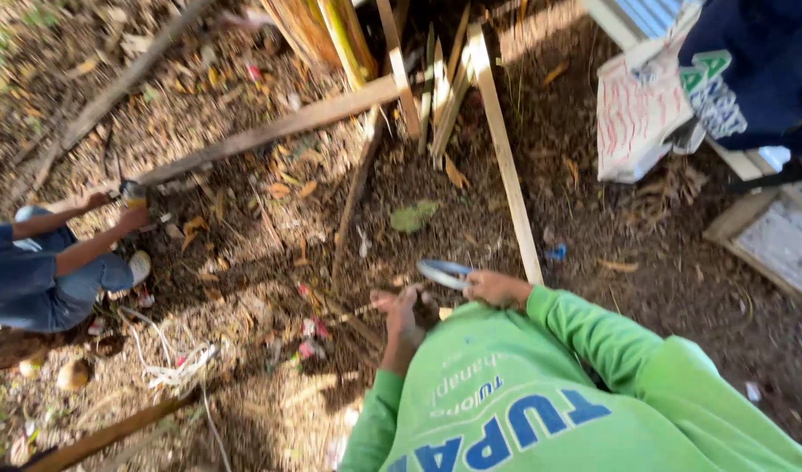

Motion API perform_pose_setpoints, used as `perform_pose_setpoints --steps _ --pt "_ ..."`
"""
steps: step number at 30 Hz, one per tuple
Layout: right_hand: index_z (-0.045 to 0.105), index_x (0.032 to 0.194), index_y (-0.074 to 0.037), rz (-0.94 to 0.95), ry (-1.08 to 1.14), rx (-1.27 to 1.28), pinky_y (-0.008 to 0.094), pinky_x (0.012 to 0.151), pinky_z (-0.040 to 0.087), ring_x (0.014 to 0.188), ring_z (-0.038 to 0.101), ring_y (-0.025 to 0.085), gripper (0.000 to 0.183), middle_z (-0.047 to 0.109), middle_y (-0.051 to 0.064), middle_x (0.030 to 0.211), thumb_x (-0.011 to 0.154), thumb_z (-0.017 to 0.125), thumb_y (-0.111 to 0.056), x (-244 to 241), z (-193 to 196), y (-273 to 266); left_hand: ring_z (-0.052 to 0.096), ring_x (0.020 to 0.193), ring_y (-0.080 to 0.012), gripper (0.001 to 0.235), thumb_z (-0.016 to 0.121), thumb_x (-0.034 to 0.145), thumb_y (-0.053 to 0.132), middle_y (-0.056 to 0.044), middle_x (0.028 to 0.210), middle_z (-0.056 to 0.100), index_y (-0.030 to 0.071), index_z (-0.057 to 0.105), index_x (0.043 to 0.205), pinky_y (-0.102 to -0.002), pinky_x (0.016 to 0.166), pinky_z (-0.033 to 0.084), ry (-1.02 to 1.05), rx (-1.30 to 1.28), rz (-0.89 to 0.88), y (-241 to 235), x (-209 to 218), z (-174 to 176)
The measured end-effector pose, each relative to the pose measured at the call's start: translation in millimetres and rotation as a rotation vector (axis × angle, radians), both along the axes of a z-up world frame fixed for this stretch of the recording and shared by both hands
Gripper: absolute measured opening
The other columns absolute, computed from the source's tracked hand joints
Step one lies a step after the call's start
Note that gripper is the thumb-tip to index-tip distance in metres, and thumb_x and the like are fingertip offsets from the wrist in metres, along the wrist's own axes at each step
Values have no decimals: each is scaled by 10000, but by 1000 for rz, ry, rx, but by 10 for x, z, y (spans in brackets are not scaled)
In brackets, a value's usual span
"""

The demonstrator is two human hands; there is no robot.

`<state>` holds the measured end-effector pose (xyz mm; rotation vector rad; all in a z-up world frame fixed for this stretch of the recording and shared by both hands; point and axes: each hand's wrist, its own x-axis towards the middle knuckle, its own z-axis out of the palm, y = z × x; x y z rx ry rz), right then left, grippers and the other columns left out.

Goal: Handling and organizing coils of wire and other metal materials at a construction site.

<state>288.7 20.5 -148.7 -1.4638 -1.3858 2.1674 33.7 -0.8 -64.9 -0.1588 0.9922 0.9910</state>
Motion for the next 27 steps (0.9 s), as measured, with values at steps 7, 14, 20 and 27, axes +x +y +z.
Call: perform_pose_setpoints --steps 7,14,20,27 --pt "640 1125 -92 -102 7 -225 283 455 343 552 476 98 234 617 -2 764 954 660 -249 29 708 116 648 757 -217 190 563 1044 217 -89 846 665 45 634 1082 -371 722 567 -64 157 4 -44 30 265" --pt "619 1176 -64 -171 42 -247 260 389 235 430 330 52 257 430 -53 633 974 629 -223 62 877 117 640 798 -211 231 575 1075 219 -91 859 663 6 667 1078 -362 770 550 -57 361 -110 26 66 542" --pt "578 1249 -35 -172 24 -259 258 398 277 449 379 55 324 489 -35 666 964 644 -175 97 802 154 628 812 -195 247 570 1079 218 -87 866 663 -5 676 1067 -350 783 529 -18 512 -224 141 88 625" --pt "566 1249 -74 -142 41 -265 266 384 287 451 382 63 346 550 -13 703 928 667 -154 -29 1236 382 603 761 -179 265 555 1092 227 -66 819 646 -3 680 1047 -334 747 515 69 397 -50 132 23 533"
